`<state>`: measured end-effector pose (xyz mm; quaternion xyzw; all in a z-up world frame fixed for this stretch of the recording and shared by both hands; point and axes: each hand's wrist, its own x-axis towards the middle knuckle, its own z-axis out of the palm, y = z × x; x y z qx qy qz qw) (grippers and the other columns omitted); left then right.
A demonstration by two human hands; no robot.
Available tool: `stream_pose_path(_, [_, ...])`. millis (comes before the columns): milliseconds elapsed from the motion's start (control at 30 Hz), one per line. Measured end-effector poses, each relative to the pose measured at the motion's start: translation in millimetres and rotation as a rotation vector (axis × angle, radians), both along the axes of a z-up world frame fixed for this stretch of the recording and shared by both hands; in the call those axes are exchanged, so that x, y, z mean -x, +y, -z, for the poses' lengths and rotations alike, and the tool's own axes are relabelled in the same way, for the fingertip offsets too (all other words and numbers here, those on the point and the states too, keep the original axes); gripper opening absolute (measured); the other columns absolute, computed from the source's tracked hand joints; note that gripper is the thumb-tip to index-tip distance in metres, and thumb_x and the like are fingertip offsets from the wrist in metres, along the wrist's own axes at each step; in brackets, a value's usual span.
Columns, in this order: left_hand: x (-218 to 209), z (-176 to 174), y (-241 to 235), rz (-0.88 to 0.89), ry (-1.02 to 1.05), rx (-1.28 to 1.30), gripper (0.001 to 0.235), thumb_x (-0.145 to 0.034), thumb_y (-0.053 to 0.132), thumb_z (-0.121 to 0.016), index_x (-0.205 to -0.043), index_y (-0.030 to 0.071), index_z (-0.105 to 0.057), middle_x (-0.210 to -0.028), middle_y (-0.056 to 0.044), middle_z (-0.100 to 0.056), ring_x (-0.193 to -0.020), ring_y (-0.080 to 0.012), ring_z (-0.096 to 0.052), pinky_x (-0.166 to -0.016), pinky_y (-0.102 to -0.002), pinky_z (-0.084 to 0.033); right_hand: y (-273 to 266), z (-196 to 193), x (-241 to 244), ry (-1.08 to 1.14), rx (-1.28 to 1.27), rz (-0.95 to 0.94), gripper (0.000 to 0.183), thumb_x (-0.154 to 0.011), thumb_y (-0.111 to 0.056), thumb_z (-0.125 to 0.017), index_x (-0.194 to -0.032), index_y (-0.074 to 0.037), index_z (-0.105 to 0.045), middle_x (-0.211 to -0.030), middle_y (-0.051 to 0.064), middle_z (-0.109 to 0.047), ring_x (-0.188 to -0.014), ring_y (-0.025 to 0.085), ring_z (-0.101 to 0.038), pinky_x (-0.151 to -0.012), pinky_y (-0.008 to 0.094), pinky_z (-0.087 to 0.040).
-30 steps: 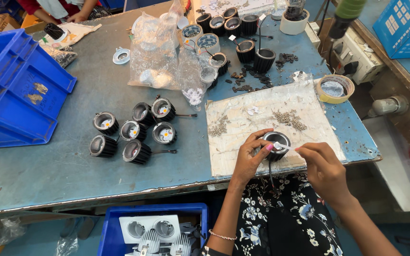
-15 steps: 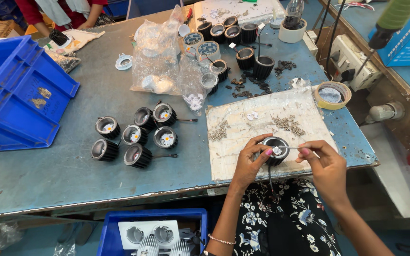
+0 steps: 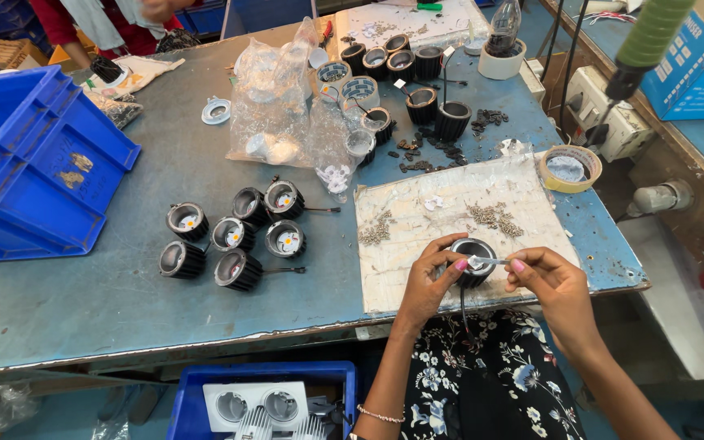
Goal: The person assembles LED light fixtures by hand, placing components into the housing and using an electric screwdriver to secure them.
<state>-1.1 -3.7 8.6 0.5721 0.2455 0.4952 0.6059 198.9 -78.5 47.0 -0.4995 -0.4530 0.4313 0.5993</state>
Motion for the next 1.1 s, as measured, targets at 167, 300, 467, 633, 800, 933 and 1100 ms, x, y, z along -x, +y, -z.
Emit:
stream_pose_path(167, [0,3,1,-0.015,0.024,-0.031,0.026,-0.096,0.03,-0.072,-0.103,0.005,-0.077,-0.148,-0.014,-0.057,-0.131,-0.0213,-0.057,-0.111,-0.034,-0.047,-2,0,-6,-0.036,0.01,0.015,0.018,-0.098,-0.011,-0.066,-0.106,0.005,-0.069,-0.09,0.008,-0.069,-0.081,0.012,-0.065,-0.079,0.028,-0.055])
stream_pose_path(300, [-1,4,2,0.003,0.016,0.016,0.024,-0.095,0.028,-0.073,-0.103,0.006,-0.077,-0.148,-0.014,-0.056,-0.125,-0.0229,-0.058,-0.105,-0.035,-0.05,2,-5,-4,-0.085,-0.019,0.055,0.019,-0.099,-0.01,-0.066,-0.109,0.006,-0.069,-0.088,0.009,-0.068,-0.078,0.013,-0.065,-0.078,0.028,-0.054])
stream_pose_path(467, [-1,3,2,0.0,0.009,-0.027,0.025,-0.095,0.028,-0.073,-0.104,0.005,-0.077,-0.148,-0.014,-0.056,-0.132,-0.0226,-0.056,-0.111,-0.035,-0.048,7,-14,7,-0.115,-0.069,0.07,0.019,-0.098,-0.009,-0.066,-0.109,0.007,-0.068,-0.09,0.009,-0.069,-0.078,0.013,-0.065,-0.078,0.028,-0.054])
stream_pose_path(633, [-1,3,1,0.001,0.007,-0.026,0.026,-0.095,0.029,-0.073,-0.104,0.005,-0.077,-0.148,-0.013,-0.056,-0.133,-0.023,-0.056,-0.111,-0.036,-0.048,5,-20,7,-0.059,-0.075,0.038,0.019,-0.099,-0.01,-0.067,-0.11,0.006,-0.069,-0.089,0.009,-0.068,-0.079,0.014,-0.065,-0.079,0.029,-0.054])
stream_pose_path(800, [-1,2,1,-0.013,0.035,0.011,0.026,-0.094,0.031,-0.073,-0.1,0.006,-0.077,-0.147,-0.013,-0.056,-0.132,-0.023,-0.057,-0.112,-0.037,-0.049,13,-13,-10,0.204,-0.049,0.012,0.014,-0.098,-0.009,-0.066,-0.106,0.003,-0.068,-0.097,0.009,-0.069,-0.085,0.014,-0.065,-0.081,0.031,-0.055])
stream_pose_path(933, [-1,2,1,-0.006,0.006,-0.027,0.027,-0.095,0.031,-0.072,-0.101,0.005,-0.076,-0.148,-0.015,-0.056,-0.13,-0.0245,-0.057,-0.112,-0.037,-0.047,46,-10,-63,0.189,-0.202,0.156,0.009,-0.102,-0.008,-0.069,-0.106,0.0,-0.066,-0.102,0.008,-0.068,-0.091,0.014,-0.064,-0.089,0.031,-0.055])
stream_pose_path(1100, [-3,5,4,-0.001,-0.002,-0.029,0.031,-0.095,0.033,-0.072,-0.099,0.002,-0.076,-0.148,-0.015,-0.056,-0.129,-0.0245,-0.058,-0.112,-0.036,-0.047,110,5,-129,-0.627,-0.288,0.547,0.005,-0.105,-0.006,-0.066,-0.107,-0.003,-0.069,-0.103,0.009,-0.068,-0.094,0.022,-0.066,-0.089,0.039,-0.054])
